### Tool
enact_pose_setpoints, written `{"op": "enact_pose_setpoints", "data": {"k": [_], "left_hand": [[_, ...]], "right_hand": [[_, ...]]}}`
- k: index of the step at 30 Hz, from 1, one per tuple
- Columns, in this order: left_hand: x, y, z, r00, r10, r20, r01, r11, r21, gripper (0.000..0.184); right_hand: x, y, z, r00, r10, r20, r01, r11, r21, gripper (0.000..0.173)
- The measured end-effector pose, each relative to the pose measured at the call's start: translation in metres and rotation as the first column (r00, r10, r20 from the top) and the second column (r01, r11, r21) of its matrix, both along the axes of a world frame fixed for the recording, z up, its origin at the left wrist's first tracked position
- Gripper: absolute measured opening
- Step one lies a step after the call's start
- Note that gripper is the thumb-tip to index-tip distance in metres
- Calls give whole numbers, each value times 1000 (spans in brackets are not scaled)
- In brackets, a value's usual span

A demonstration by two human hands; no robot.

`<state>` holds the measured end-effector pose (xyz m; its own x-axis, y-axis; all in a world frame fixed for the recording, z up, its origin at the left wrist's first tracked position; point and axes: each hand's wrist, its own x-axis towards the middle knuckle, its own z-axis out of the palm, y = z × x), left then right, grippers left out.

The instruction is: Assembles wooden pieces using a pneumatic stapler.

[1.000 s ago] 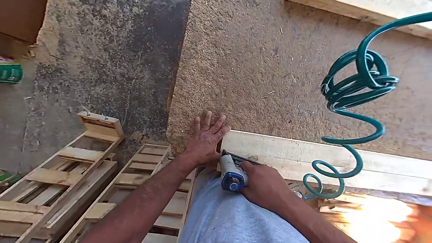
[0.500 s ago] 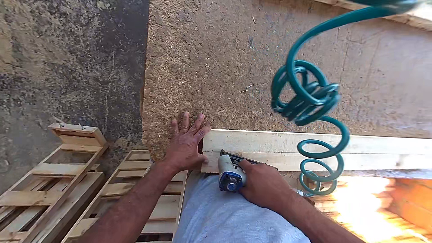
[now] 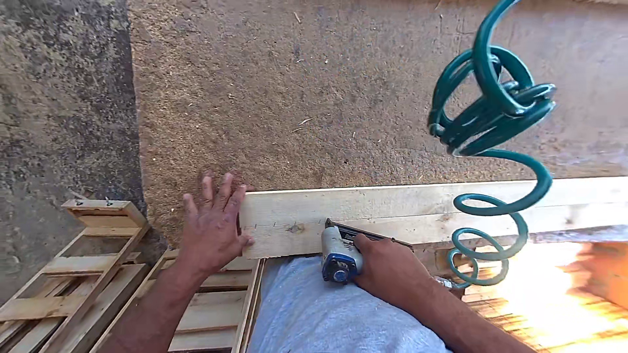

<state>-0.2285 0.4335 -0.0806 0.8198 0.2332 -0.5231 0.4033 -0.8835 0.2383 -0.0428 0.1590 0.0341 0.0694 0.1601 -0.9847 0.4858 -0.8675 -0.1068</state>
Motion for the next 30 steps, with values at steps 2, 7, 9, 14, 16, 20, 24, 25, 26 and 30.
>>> {"op": "enact_pose_setpoints", "data": {"k": [2,7,9,14,16,20,24,25,26,30], "left_hand": [[13,-40,7,996,18,83,-19,1000,11,102],[61,-173,-37,927,82,366,-126,987,99,70],[68,-181,-50,889,91,448,-181,970,162,67],[69,-179,-52,861,134,490,-239,958,158,58],[71,-179,-52,856,141,497,-247,957,153,57],[70,-180,-51,864,146,482,-240,961,139,58],[70,-182,-50,862,156,482,-247,960,132,59],[70,-181,-50,862,154,484,-246,960,133,60],[71,-182,-51,859,152,489,-245,961,132,60],[70,-184,-49,860,157,486,-252,958,136,62]], "right_hand": [[12,-21,-4,1000,-5,-8,6,999,35,51],[41,-67,-10,998,8,-58,-4,997,78,43],[54,-83,-12,998,2,-63,3,997,83,44],[71,-116,-14,998,19,-62,-12,994,107,49],[79,-126,-12,998,33,-51,-28,995,99,48],[90,-151,-8,999,25,-28,-23,998,61,46],[102,-176,-3,1000,1,5,-1,1000,13,45],[105,-184,-2,1000,-5,15,5,1000,7,46],[109,-191,-1,1000,-10,21,10,1000,-4,46],[125,-222,3,999,-14,37,15,999,-44,48]]}}
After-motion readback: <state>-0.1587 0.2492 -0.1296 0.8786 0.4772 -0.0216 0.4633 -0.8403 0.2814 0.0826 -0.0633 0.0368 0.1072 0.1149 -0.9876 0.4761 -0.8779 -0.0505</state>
